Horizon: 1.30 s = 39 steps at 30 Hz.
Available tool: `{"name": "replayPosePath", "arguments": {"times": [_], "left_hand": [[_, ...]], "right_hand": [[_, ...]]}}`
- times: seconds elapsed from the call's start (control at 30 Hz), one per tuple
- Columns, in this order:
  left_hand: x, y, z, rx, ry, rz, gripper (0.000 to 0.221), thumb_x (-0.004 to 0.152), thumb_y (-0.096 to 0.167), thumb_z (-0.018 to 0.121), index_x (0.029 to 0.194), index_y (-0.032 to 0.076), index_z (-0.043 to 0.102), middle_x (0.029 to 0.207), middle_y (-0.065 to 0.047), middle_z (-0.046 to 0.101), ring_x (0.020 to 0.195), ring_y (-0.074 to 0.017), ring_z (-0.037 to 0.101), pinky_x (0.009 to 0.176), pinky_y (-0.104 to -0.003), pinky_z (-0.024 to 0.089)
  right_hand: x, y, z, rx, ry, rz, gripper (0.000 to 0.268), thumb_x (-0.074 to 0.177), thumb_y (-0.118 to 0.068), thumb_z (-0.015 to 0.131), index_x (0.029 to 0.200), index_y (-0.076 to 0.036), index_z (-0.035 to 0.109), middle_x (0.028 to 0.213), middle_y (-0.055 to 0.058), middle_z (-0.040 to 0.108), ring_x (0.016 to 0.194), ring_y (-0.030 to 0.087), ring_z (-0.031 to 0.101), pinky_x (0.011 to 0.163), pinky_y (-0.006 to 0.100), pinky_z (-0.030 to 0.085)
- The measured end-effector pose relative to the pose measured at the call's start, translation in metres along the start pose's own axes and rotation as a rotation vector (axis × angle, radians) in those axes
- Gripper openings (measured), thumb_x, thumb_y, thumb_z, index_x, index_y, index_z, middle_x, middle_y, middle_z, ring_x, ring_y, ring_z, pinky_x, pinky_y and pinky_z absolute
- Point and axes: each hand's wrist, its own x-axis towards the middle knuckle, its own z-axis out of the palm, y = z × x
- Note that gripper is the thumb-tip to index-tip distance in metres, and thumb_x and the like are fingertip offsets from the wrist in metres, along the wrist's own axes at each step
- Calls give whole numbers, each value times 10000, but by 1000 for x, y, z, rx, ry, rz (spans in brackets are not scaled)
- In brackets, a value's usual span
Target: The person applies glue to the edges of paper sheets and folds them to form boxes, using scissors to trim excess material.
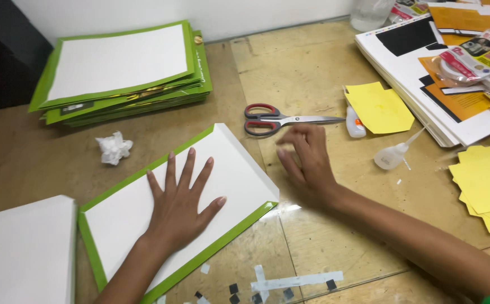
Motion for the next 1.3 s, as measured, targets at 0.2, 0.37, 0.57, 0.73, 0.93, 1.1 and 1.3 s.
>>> {"name": "replayPosePath", "arguments": {"times": [0.2, 0.37, 0.57, 0.73, 0.93, 1.1, 1.3], "left_hand": [[-3, 0, 8, 85, 209, 252, 840, 956, 738, 414, 1645, 284, 259, 1744, -50, 114, 1568, -410, 20, 1123, -707, 24], [20, 25, 8, -109, 183, 343, 849, 952, 660, 542, 1643, 251, 264, 1728, -175, 57, 1579, -383, 74, 1177, -673, 5], [44, 62, 28, -91, 247, 370, 719, 982, 722, 361, 1562, 301, 410, 1670, -227, 201, 1534, -500, 103, 1126, -779, 56], [12, 67, 13, -235, 130, 558, 723, 1012, 699, 318, 1527, 206, 441, 1681, -249, 144, 1558, -451, 79, 1204, -661, -13], [-19, 54, 11, -506, 49, 906, 398, 1093, 118, 421, 1483, 116, 497, 1607, -206, 454, 1411, -310, 544, 1147, -590, 309], [-2, 36, 9, -285, 130, 509, 631, 1039, 542, 408, 1548, 169, 395, 1661, -147, 305, 1528, -296, 281, 1171, -644, 159], [1, 33, 6, -147, 203, 327, 679, 1010, 603, 444, 1540, 179, 465, 1645, -158, 360, 1538, -354, 280, 1166, -736, 168]], "right_hand": [[-97, 14, -96, 21, 158, 109, 191, 984, -17, 605, 1144, -54, 507, 1140, 131, 511, 1061, 243, 505, 948, 329, 420], [-92, 27, -132, -33, 316, 570, 478, 1048, -4, 623, 1361, -44, 264, 1346, 214, 401, 1203, 274, 461, 981, 363, 437], [-43, 17, -124, -37, 81, 830, 674, 908, -52, 660, 1477, -68, 300, 1332, 181, 467, 1180, 254, 448, 858, 333, 367], [-56, 46, -128, -62, -67, 836, 224, 1038, -178, 618, 1213, -49, 674, 1223, 69, 690, 1094, 171, 600, 946, 284, 444], [-56, 16, -110, 354, 74, 814, 521, 1073, -156, 429, 1538, 73, 381, 1072, 282, 588, 884, 346, 579, 887, 419, 485], [-81, 15, -100, 650, 58, 879, 559, 952, -283, 660, 1430, -16, 549, 849, 195, 589, 727, 250, 584, 629, 286, 439], [-74, -39, -95, 925, 37, 904, 376, 827, -288, 854, 1042, -68, 639, 722, 27, 475, 604, 122, 396, 552, 265, 320]]}}
